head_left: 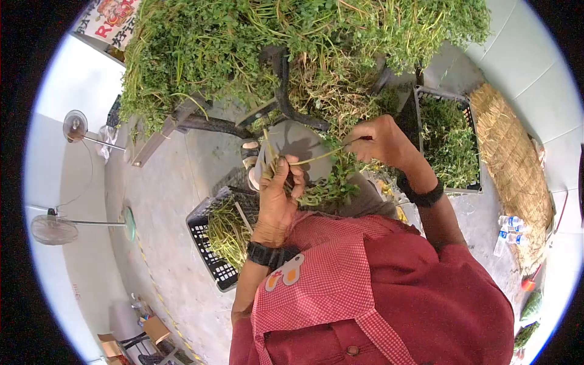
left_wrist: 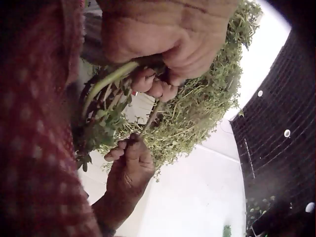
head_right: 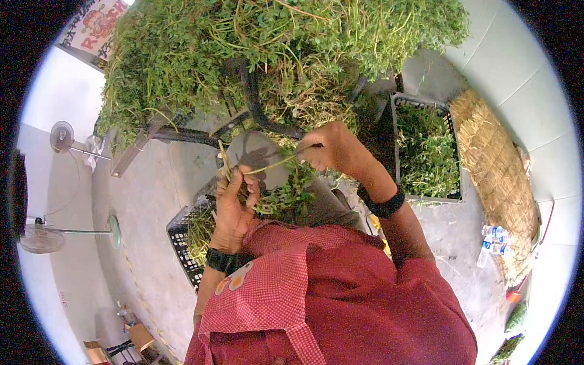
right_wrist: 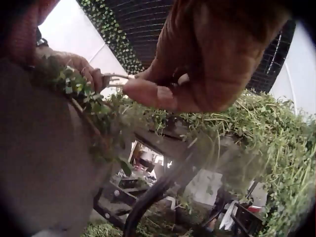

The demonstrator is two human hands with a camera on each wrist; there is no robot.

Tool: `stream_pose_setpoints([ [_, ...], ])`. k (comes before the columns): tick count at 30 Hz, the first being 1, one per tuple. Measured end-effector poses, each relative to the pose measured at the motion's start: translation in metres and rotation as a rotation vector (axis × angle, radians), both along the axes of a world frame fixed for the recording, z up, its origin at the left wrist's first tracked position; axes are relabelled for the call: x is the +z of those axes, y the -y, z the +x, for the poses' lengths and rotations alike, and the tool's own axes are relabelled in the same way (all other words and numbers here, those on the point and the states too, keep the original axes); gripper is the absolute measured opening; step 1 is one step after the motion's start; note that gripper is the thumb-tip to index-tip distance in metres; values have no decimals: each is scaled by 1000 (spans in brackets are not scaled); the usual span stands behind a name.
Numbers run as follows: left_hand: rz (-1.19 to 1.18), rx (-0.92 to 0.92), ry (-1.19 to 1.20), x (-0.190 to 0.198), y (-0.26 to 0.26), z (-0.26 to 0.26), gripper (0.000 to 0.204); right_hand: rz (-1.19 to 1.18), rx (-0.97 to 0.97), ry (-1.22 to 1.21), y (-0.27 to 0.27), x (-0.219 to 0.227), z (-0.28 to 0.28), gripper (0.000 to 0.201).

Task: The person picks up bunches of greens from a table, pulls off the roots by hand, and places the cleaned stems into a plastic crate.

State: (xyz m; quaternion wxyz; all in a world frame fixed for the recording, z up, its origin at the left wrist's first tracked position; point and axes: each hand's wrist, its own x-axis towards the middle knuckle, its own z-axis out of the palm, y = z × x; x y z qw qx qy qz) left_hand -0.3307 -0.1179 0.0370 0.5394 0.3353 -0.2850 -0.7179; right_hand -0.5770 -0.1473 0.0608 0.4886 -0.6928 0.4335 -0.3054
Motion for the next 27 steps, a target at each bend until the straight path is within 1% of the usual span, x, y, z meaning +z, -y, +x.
stream_pose_setpoints([
  [1, -1, -7, 36, 0, 0, 0, 18, -89, -96, 16, -2, -2, 0, 11],
  [2, -1, -14, 72, 0, -1, -1, 19, -89, -95, 16, -2, -2, -1, 11],
  [4, -5, -11, 95, 5, -4, -4, 19, -463, -109, -244, -1, -5, -3, 11],
  [5, -16, -11, 115, 6, -5, -4, 19, -461, -104, -245, 1, -10, -9, 11],
  [6, -20, -1, 109, 3, -3, -1, 19, -484, -243, -321, 7, -20, -19, 11],
  [7, -24, 15, 32, -2, -2, 5, 19, -508, -380, -396, 12, -30, -32, 12],
  [8, -27, 34, -48, -5, -1, 9, 19, -204, -556, -226, 14, -40, -53, 16],
  [9, -34, 54, -62, -3, -2, 8, 19, 104, -716, -57, 17, -50, -81, 23],
  [11, 28, 26, 10, 1, -4, 6, 20, -306, -768, -691, 22, -65, -135, 38],
  [12, 22, -5, 12, -3, -3, 5, 20, -435, -869, -863, 18, -69, -147, 44],
  [13, 22, 11, 5, -3, -3, 4, 20, -566, -975, -1032, 9, -72, -153, 50],
  [14, 7, -13, -9, -2, -3, 2, 20, -606, -1004, -1141, 6, -67, -151, 53],
  [15, -8, -39, -20, -1, -2, 1, 20, -615, -997, -1140, 7, -61, -149, 53],
  [17, -4, -55, -30, -2, -1, 2, 21, -413, -826, -529, 8, -41, -130, 46],
  [18, 2, -54, -14, -1, -1, 1, 21, -357, -561, -544, 18, -46, -125, 35],
  [19, 9, -53, 0, -1, -1, 1, 22, -364, -442, -387, 10, -27, -91, 28],
  [20, 5, -44, -1, 0, -1, 1, 22, -369, -321, -234, -2, -4, -42, 20],
  [21, 1, -29, 5, 0, -1, 1, 23, -498, -237, -177, -6, 4, -5, 15],
  [22, -1, -12, 8, -1, -1, 2, 24, -624, -148, -120, -9, 8, 19, 11],
  [23, -2, 1, 0, -1, -1, 2, 24, -625, -134, -123, -10, 6, 27, 11],
  [25, -13, -20, 16, 0, 0, 3, 24, -344, 111, -281, -9, -4, 38, 8],
  [26, -9, -8, 5, 1, 0, 3, 24, -341, 126, -289, -9, -6, 37, 8],
  [27, 5, -32, -23, 3, 0, 4, 23, -397, -16, -273, -7, -8, 32, 10],
])
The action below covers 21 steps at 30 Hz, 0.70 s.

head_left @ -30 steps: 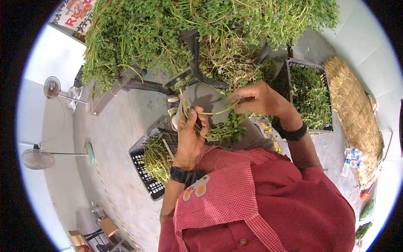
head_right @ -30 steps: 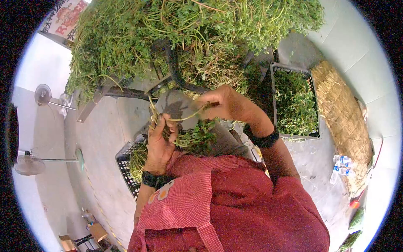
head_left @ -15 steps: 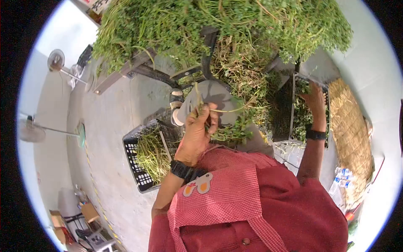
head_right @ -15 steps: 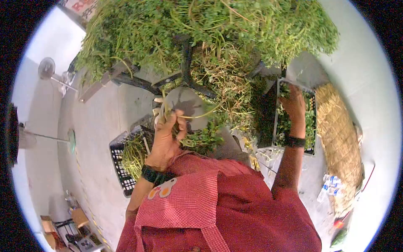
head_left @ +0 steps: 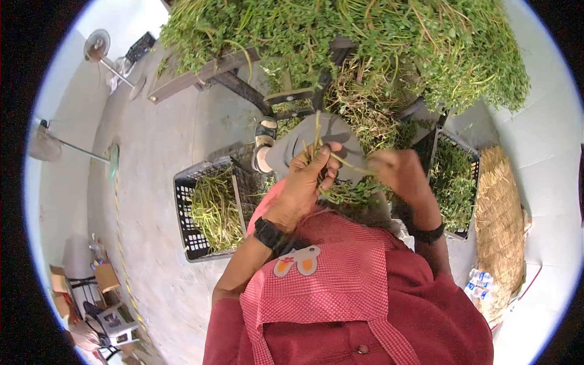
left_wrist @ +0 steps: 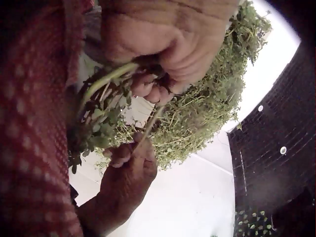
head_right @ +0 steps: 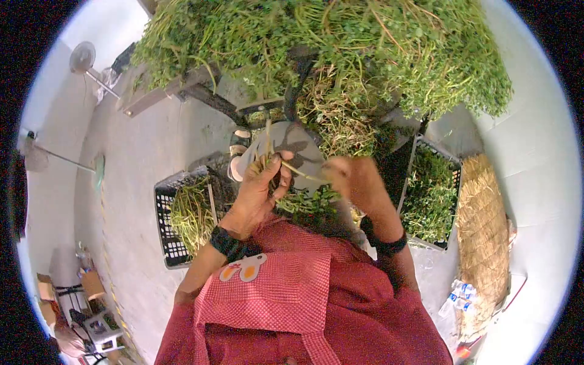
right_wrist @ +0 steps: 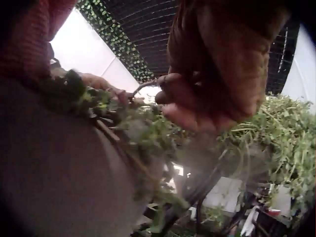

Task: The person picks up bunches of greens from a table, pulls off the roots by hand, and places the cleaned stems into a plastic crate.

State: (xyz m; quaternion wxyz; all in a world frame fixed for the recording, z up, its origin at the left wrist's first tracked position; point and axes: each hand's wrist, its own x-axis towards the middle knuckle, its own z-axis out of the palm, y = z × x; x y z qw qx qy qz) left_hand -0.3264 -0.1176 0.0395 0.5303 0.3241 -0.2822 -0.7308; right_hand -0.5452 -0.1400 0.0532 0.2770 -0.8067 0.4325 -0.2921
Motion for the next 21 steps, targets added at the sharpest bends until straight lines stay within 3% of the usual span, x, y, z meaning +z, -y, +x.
stream_pose_setpoints([
  [1, 15, -21, -26, 0, 0, 1, 23, -74, -122, 44, 2, -1, -4, 12],
  [2, 20, -3, -35, -3, -1, 2, 23, 85, -281, 58, 2, 14, -6, 9],
  [3, 5, -6, -54, -7, 0, 2, 23, 198, -419, 234, 2, 27, -5, 9],
  [5, -9, -10, -80, -14, 1, 5, 23, 205, -450, 598, 14, 31, -9, 12],
  [9, 21, 8, -77, -19, -1, 7, 26, 181, -240, 756, 29, 66, 36, 14],
  [12, -13, -25, -124, -25, 4, 9, 25, 128, -152, 595, 35, 86, 94, 15],
  [14, -44, -70, -130, -28, 5, 12, 25, 13, 51, 535, 38, 84, 138, 21],
  [15, -38, -63, -130, -6, 9, 14, 25, 141, 82, 515, 29, 88, 163, 22],
  [16, 294, 29, -116, 35, 17, 17, 25, 265, 119, 493, 20, 92, 190, 24],
  [17, 633, 120, -102, 56, 20, 17, 26, 277, 292, 464, 19, 71, 221, 27],
  [18, 644, 128, -102, 28, 15, 16, 26, 289, 463, 436, 19, 47, 244, 29],
  [19, 309, 52, -254, -21, 10, 15, 28, 296, 469, 440, 11, 42, 251, 29],
  [20, -37, -22, -396, -47, 7, 18, 30, 79, 581, 297, -1, 40, 255, 32],
  [21, -41, -12, -396, -47, 5, 20, 30, -144, 687, 149, -9, 39, 258, 35],
])
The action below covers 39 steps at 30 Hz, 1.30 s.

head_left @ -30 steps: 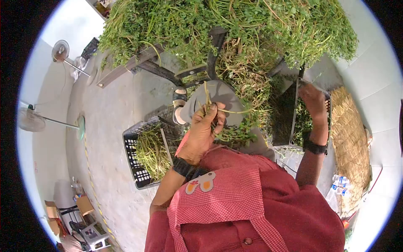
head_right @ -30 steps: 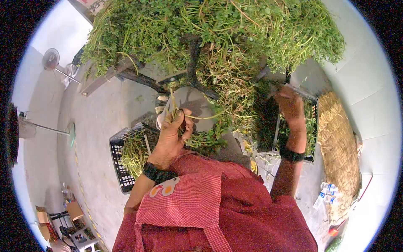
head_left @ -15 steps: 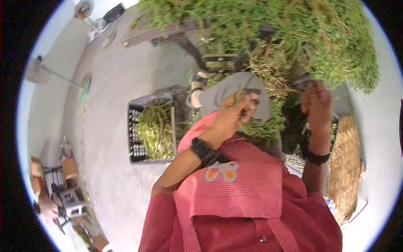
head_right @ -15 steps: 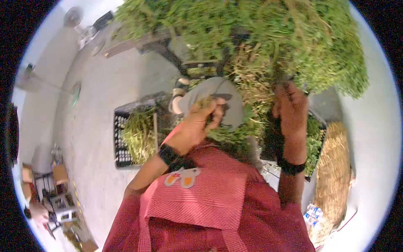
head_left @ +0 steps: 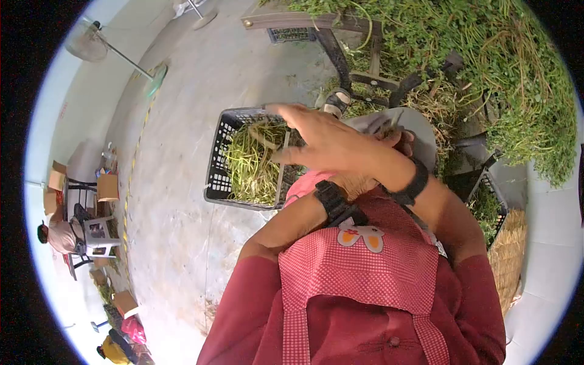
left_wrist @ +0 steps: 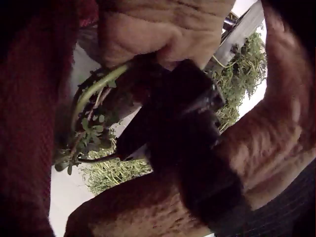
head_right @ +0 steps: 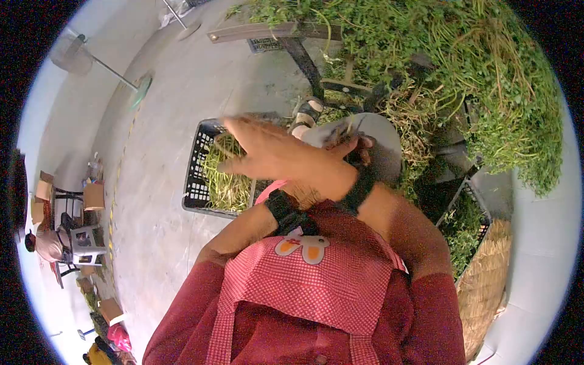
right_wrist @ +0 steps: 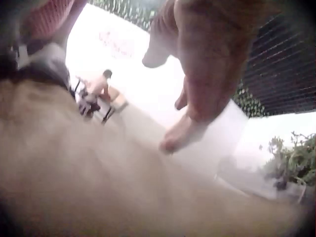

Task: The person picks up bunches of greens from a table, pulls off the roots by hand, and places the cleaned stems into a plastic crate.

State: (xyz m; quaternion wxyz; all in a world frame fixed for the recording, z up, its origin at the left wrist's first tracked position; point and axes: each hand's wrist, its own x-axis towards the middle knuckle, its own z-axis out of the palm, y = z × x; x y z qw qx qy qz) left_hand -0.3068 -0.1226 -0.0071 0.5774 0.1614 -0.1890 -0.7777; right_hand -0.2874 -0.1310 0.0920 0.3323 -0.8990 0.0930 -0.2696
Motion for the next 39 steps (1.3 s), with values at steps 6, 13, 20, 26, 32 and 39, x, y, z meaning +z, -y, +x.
stream_pose_setpoints([
  [6, 28, 47, -2, 20, -2, 12, 32, 303, -158, 11, 31, 38, -106, 35],
  [13, 56, 20, -110, 32, 3, 3, 33, 323, -591, -93, 29, -19, -207, 25],
  [20, 84, -13, -235, 30, 12, 0, 32, 195, -537, -116, -4, -39, -205, 33],
  [26, 42, -38, -178, 43, 10, -10, 34, 166, -743, -4, 1, -57, -205, 26],
  [32, -16, -25, 116, 38, 6, -16, 26, 156, -793, 41, -1, -61, -200, 28],
  [39, -32, -92, 118, 45, 0, -14, 20, 1003, -457, 281, 3, -40, -216, 38],
])
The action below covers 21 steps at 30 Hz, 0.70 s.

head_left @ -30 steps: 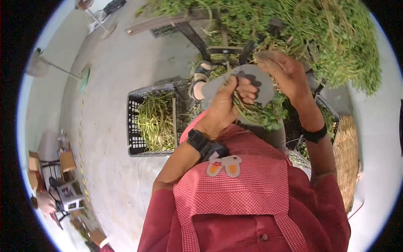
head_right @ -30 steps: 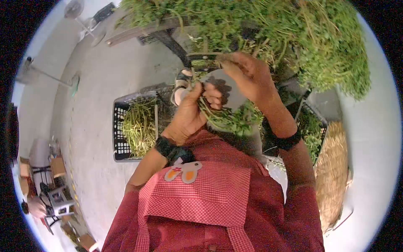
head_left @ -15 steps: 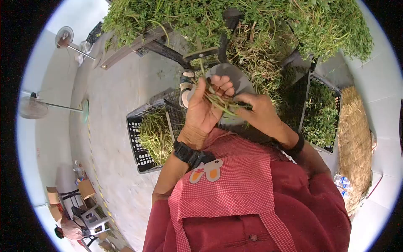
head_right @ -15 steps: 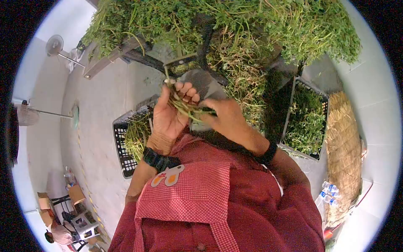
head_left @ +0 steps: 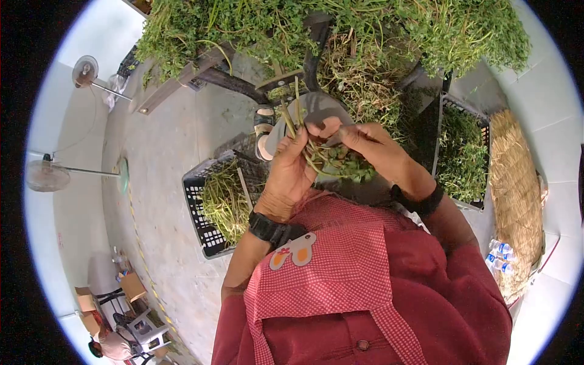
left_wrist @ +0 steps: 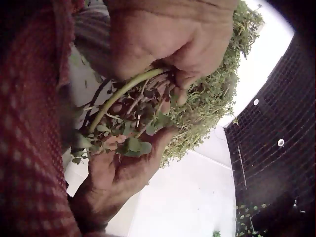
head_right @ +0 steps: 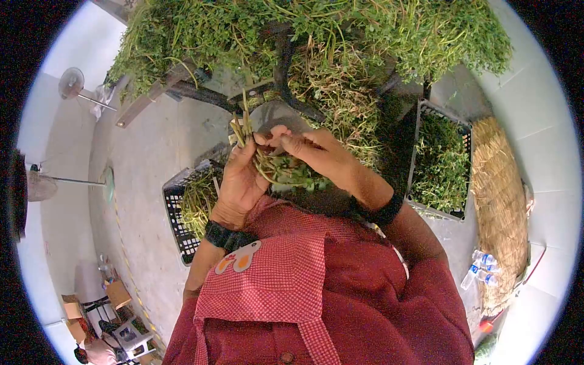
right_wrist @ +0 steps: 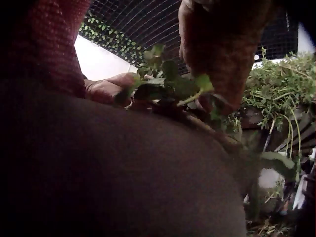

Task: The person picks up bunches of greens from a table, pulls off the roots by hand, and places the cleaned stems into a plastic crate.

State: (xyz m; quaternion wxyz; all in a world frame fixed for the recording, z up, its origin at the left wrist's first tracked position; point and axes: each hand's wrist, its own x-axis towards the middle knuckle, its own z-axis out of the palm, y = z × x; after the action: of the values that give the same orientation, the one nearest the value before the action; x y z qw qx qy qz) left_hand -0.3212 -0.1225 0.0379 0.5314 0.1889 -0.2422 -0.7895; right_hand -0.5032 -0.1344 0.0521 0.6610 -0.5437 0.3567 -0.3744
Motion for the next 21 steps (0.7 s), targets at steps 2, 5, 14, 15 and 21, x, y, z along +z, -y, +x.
stream_pose_setpoints([
  [2, -72, -19, -1, -1, 0, 0, 21, -64, 21, -205, 4, 1, 0, 35],
  [5, -12, -14, 31, -7, 0, 2, 21, -215, 4, -123, 5, -17, 7, 32],
  [14, -81, 3, 111, -6, 1, -3, 21, -738, -235, -558, 5, -15, 9, 20],
  [15, -81, 1, 112, -5, 0, -4, 21, -736, -237, -558, 6, -11, 7, 20],
  [21, -56, 4, 99, -1, 0, -8, 26, -486, -252, -319, 18, -19, -5, 17],
])
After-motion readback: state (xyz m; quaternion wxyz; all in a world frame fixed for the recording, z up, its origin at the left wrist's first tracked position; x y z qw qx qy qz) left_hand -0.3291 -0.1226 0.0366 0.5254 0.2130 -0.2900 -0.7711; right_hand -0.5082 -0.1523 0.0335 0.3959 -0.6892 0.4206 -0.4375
